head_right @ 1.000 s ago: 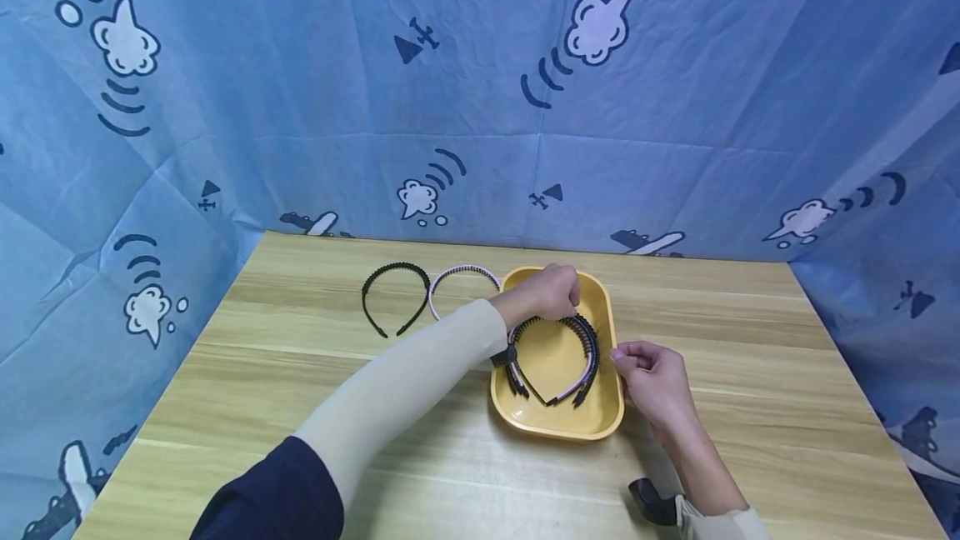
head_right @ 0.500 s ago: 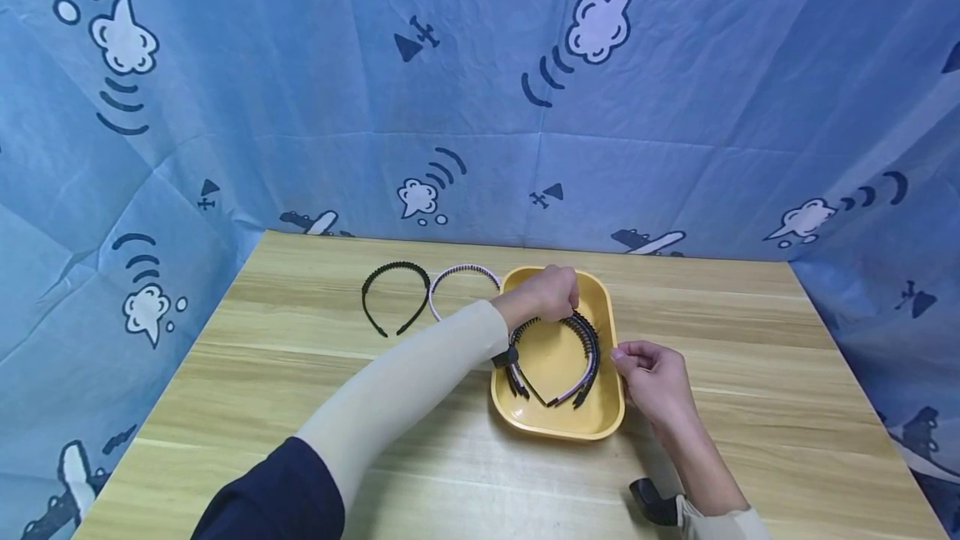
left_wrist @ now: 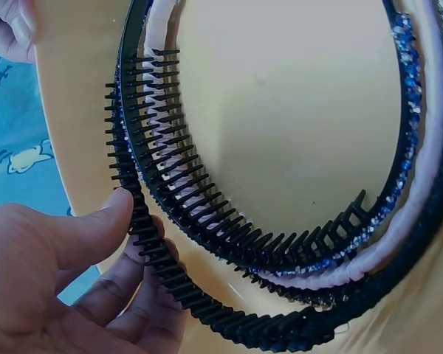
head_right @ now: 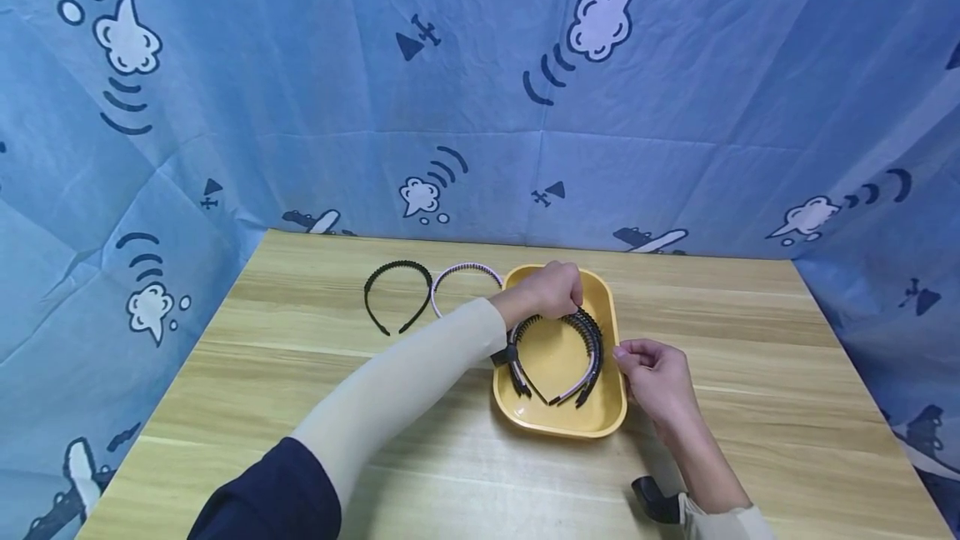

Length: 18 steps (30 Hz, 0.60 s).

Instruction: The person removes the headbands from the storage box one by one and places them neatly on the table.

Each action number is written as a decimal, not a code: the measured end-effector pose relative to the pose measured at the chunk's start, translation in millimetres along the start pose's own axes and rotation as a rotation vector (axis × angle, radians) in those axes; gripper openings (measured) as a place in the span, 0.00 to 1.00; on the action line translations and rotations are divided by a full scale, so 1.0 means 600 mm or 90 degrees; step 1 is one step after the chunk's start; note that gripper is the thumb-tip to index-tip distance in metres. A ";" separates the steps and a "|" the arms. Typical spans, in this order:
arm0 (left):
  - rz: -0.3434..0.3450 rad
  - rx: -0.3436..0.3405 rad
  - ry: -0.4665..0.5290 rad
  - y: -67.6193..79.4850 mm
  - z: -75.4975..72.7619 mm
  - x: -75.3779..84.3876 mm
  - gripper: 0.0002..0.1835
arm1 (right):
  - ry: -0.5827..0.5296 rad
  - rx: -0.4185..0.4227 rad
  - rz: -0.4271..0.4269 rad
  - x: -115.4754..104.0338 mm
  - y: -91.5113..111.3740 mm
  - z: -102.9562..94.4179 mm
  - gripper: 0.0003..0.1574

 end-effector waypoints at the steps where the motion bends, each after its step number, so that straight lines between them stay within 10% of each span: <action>1: 0.002 -0.001 0.001 0.001 -0.001 0.001 0.29 | 0.000 0.000 0.000 0.000 0.000 0.000 0.23; 18: 0.002 0.049 -0.017 0.027 -0.026 0.005 0.10 | -0.015 -0.004 -0.005 0.000 0.001 0.002 0.23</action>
Point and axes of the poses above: each hand's wrist, its own y-axis away from the middle knuckle, its own z-axis out of the palm, x = y × z, the point moved 8 cm from there along -y, towards the middle knuckle, and after that the axes turned 2 degrees about y, right-handed, at the moved point
